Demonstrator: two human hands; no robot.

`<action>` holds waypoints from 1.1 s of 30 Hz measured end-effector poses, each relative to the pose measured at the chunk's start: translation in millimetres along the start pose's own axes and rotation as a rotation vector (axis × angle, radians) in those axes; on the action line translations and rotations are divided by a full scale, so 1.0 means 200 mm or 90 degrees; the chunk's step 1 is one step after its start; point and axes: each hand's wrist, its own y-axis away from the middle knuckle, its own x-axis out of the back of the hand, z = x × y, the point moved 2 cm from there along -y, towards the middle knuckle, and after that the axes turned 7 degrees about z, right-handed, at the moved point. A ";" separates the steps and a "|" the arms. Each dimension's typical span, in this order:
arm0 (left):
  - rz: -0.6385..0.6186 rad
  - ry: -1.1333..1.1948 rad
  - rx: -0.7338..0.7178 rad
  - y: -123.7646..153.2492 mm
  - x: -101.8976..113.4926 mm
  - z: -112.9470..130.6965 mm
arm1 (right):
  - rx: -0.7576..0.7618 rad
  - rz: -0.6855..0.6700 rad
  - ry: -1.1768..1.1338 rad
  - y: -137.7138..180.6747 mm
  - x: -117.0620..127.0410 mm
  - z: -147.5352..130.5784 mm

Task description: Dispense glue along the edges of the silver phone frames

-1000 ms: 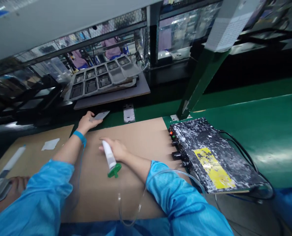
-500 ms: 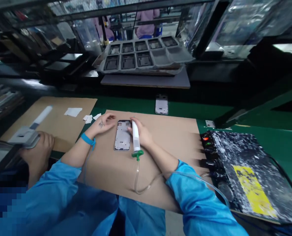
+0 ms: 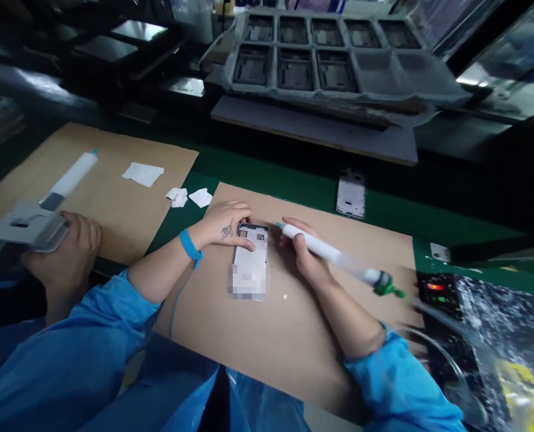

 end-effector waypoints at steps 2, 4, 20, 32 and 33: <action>-0.004 0.011 -0.009 0.00 -0.01 0.01 | -0.023 -0.001 0.043 0.00 0.01 -0.01; -0.010 0.031 -0.017 0.01 -0.01 0.02 | -0.015 0.001 0.086 0.01 0.01 -0.03; -0.011 0.050 -0.074 -0.01 -0.05 0.14 | 0.028 -0.056 0.075 0.03 -0.04 -0.15; -0.010 0.061 -0.074 0.00 -0.04 0.15 | 0.006 -0.077 0.139 0.03 -0.04 -0.18; -0.010 0.062 -0.074 0.00 -0.04 0.15 | 0.007 -0.081 0.139 0.03 -0.04 -0.18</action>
